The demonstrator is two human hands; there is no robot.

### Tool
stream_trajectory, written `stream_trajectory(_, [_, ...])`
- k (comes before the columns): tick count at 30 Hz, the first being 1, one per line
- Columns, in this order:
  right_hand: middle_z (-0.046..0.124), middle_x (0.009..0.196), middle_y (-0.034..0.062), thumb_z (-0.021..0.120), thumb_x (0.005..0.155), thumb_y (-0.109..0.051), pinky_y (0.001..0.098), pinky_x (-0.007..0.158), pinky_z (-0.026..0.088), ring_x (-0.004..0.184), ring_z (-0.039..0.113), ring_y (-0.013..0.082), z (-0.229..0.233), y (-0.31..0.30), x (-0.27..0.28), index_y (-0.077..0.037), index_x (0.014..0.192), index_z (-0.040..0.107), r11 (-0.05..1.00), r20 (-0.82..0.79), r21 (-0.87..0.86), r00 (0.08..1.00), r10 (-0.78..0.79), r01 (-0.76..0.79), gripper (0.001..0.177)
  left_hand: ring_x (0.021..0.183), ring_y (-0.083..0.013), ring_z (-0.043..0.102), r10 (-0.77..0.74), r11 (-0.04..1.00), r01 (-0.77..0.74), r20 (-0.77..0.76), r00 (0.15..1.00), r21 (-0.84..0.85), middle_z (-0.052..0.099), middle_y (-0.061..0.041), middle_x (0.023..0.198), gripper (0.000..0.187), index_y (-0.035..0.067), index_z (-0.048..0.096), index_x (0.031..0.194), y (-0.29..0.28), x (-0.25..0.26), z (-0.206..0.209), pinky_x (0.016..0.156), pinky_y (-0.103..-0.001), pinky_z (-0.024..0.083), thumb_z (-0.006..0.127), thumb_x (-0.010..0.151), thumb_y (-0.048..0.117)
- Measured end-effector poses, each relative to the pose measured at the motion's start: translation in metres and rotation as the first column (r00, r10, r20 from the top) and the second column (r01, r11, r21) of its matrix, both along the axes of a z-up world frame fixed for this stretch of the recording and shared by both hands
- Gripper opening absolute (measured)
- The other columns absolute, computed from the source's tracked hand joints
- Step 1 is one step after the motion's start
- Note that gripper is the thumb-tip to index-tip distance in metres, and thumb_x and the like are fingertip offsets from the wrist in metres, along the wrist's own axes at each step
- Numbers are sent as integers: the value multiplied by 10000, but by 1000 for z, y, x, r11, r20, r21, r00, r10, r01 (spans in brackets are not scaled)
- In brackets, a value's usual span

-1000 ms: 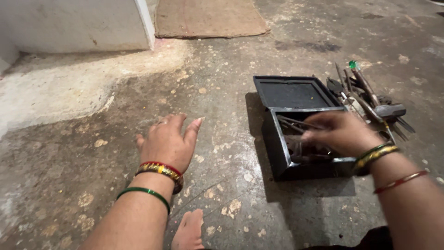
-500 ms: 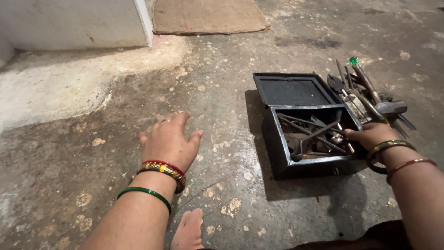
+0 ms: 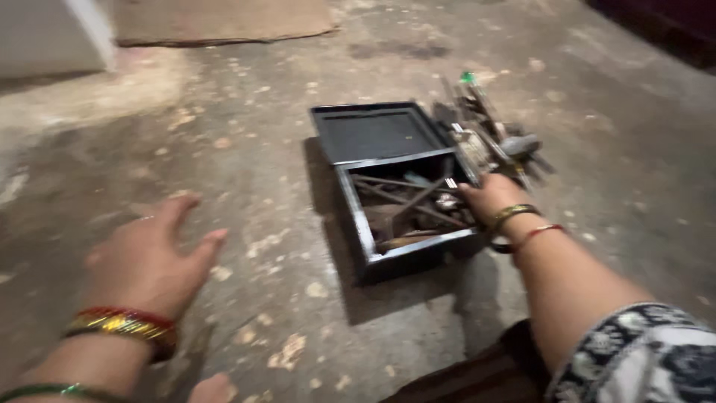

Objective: The person sits on the floor and organizes various hand tools by picking them up from the floor and placing them into a black toolbox. The person handles wrenches, pliers, screwdrivers, and a hammer, arranging them inside the box.

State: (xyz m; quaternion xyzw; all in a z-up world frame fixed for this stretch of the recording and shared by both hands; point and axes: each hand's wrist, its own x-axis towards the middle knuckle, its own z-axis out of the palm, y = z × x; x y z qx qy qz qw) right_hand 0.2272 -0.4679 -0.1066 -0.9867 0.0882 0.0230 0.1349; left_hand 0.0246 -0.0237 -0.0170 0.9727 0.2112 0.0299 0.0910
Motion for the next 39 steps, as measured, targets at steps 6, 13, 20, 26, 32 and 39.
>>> stream_trajectory(6, [713, 1105, 250, 653, 937, -431, 502, 938, 518, 1068, 665, 428, 14, 37, -21, -40, 1104, 719, 997, 66, 30, 995, 74, -76, 430, 1220, -340, 653, 31, 999, -29, -38, 999, 32, 723, -91, 1279, 709, 336, 546, 1493, 0, 10, -11, 1115, -606, 404, 639, 853, 624])
stream_trajectory(13, [719, 1046, 241, 644, 934, -385, 516, 907, 523, 1028, 671, 425, 20, 103, -45, -56, 1070, 714, 979, 105, 87, 979, 177, -186, 362, 1233, -313, 657, 57, 998, -57, -99, 993, 0, 759, -99, 1217, 718, 333, 509, 1528, -7, 6, 1, 1170, -624, 351, 584, 891, 655])
stream_trajectory(20, [725, 970, 233, 626, 954, -369, 519, 870, 528, 970, 680, 419, 20, 151, -67, -41, 1018, 698, 946, 89, 85, 948, 305, -313, 342, 1203, -363, 652, 122, 968, -165, -220, 968, -190, 688, -176, 1244, 766, 236, 462, 1534, -14, 3, 11, 1097, -544, 463, 505, 914, 682])
stream_trajectory(26, [724, 947, 240, 612, 958, -334, 522, 853, 534, 955, 684, 421, 17, 175, -80, -41, 1048, 654, 920, 50, 40, 920, 388, -390, 309, 1290, -396, 608, 80, 962, -134, -224, 971, -238, 624, -226, 1383, 898, 149, 388, 1566, -4, 3, -6, 1099, -477, 482, 613, 861, 658])
stream_trajectory(32, [715, 941, 250, 610, 958, -322, 530, 845, 533, 951, 679, 431, 18, 179, -86, -40, 1059, 641, 915, 65, 30, 914, 400, -402, 301, 1272, -416, 615, 52, 961, -126, -288, 956, -244, 621, -251, 1378, 1035, 148, 161, 1645, -3, 4, -24, 1095, -460, 486, 668, 851, 579])
stream_trajectory(39, [716, 920, 225, 605, 961, -331, 542, 819, 523, 928, 675, 428, 29, 181, -97, -47, 1045, 643, 928, 87, 96, 931, 354, -361, 298, 1158, -442, 679, 17, 979, -70, -265, 964, -191, 667, -317, 1253, 918, 9, 153, 1617, -3, 9, -34, 1017, -477, 540, 623, 892, 320])
